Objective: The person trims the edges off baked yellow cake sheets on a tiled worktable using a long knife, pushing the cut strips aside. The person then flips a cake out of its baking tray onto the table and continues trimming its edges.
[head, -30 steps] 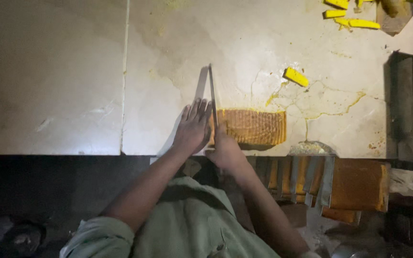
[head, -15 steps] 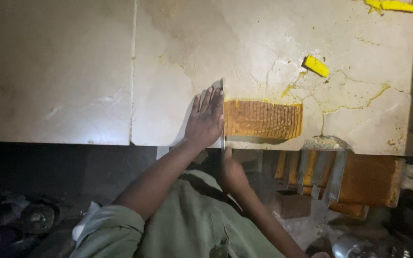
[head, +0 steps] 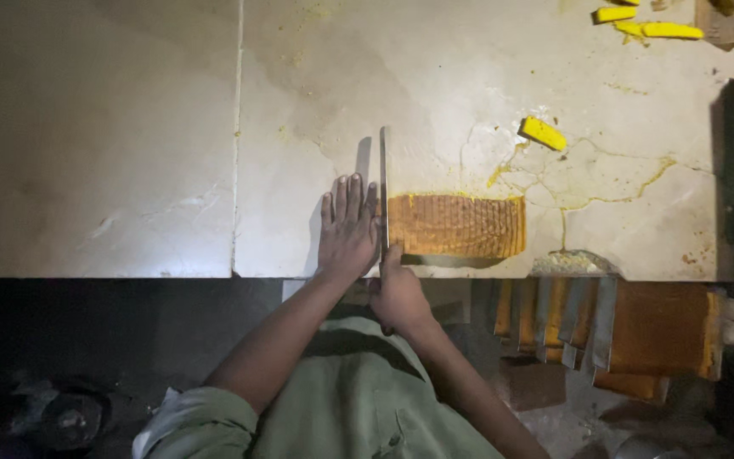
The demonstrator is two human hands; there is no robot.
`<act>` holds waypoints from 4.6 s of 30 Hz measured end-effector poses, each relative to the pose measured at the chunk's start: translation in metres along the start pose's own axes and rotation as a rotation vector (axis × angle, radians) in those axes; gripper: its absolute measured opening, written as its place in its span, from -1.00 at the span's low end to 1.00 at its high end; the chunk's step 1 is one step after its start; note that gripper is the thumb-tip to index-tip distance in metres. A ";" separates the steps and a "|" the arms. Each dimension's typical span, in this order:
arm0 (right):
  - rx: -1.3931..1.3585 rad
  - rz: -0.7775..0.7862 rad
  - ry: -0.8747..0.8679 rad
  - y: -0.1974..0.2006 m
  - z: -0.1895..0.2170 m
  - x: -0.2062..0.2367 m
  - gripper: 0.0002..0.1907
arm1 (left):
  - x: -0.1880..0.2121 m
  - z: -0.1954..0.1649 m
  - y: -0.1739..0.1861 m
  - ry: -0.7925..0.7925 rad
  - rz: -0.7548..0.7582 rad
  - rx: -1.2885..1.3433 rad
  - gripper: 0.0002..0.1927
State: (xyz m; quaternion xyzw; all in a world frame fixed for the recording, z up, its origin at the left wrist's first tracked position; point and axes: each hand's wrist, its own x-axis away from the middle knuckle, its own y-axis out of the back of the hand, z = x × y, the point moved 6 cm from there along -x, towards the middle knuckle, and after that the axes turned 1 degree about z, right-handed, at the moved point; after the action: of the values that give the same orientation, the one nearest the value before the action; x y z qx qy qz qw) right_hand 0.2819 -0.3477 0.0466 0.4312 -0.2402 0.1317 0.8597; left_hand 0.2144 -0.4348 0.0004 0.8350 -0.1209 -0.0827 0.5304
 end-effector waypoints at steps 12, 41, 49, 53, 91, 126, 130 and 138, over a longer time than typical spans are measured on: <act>-0.330 0.170 -0.047 -0.090 -0.118 0.063 -0.58 | 0.002 0.002 -0.014 -0.010 0.016 0.007 -0.33; -0.080 -0.234 0.000 0.229 -0.357 0.016 -0.60 | -0.105 -0.050 0.068 0.374 0.259 -0.239 -0.49; -0.092 -0.217 0.186 0.253 -0.317 -0.066 -0.68 | -0.064 -0.150 0.078 -0.046 -0.387 0.038 -0.28; -0.092 -0.183 0.252 0.211 -0.263 -0.069 -0.74 | 0.012 -0.111 0.039 0.228 -0.191 0.121 -0.06; 0.315 -0.019 0.477 -0.052 0.267 -0.297 -0.70 | -0.005 0.389 0.165 0.929 -0.291 -0.184 -0.20; 0.333 -0.505 0.358 0.451 -0.436 -0.257 -0.66 | -0.201 -0.157 -0.120 0.378 -0.169 -0.322 -0.28; 0.360 -0.524 0.520 0.500 -0.412 -0.366 -0.68 | -0.206 -0.145 -0.124 0.398 -0.190 -0.311 -0.27; 0.216 -0.803 0.507 0.561 -0.362 -0.516 -0.77 | -0.204 -0.126 -0.138 0.426 -0.173 -0.317 -0.24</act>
State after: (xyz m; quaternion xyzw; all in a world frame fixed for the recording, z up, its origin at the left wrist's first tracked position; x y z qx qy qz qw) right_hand -0.2920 0.2662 -0.0303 0.5310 0.1770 -0.0854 0.8242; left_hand 0.0689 -0.2105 -0.0693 0.7474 0.0797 0.0318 0.6588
